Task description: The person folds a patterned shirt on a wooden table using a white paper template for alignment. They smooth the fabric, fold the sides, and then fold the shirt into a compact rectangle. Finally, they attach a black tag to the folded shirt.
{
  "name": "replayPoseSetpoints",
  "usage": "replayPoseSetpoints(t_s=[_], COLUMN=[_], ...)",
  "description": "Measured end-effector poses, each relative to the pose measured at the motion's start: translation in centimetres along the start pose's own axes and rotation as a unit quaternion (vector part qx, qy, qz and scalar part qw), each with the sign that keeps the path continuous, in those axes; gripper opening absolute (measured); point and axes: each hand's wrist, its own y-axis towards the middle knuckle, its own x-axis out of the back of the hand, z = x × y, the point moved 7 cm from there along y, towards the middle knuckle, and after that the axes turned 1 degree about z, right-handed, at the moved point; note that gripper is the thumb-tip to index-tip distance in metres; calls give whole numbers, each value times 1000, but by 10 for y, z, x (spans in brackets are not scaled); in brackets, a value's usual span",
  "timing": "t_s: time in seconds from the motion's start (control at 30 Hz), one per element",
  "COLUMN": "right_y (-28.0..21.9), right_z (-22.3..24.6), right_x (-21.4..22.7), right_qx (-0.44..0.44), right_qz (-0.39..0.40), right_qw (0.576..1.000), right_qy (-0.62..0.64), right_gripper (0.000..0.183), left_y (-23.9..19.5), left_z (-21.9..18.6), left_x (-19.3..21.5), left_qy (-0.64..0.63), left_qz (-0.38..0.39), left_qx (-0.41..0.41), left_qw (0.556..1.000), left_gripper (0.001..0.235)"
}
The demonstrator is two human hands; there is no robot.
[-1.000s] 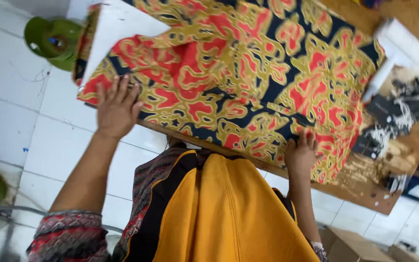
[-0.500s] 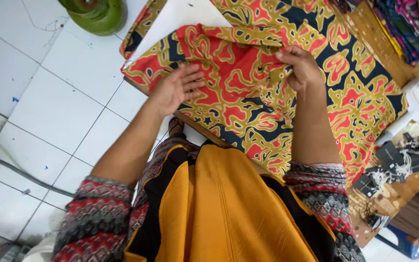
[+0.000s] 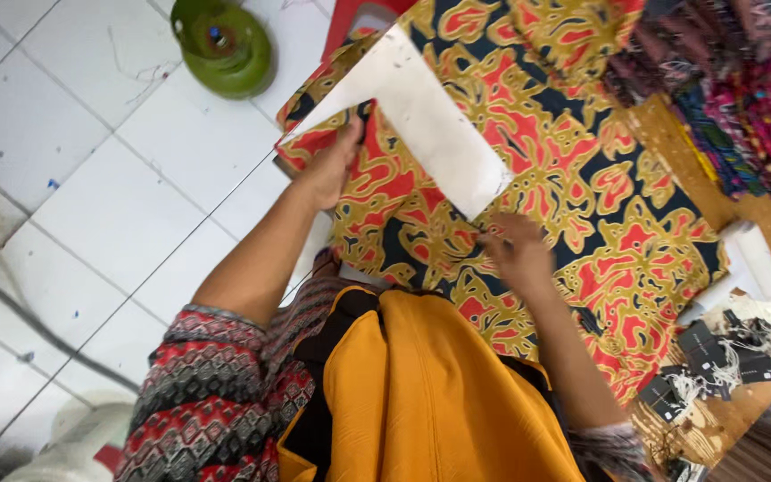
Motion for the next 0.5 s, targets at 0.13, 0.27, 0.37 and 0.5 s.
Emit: replayPoseSetpoints(t_s=[0.13,0.27,0.37,0.5], right_y=[15,-13,-19,-4], right_z=[7,22,17,-24], right_x=[-31,-19,-40,-39], right_qx=[79,223,303,163], right_qz=[-3,-106,-19,-82], right_qw=[994,961,941,982], right_qy=[-75,-123,-150,-52], right_gripper=[28,39,44,37], left_y=[-10,3,13,41], left_z=[-46,-68,-105,-105], left_x=[-6,-26,-38,-26], left_qy=[293,44,169,359], left_qz=[-68,-38,45,-5], left_qx=[-32,-35,-203,-171], left_qw=[953,998,963,918], left_gripper=[42,25,36,41])
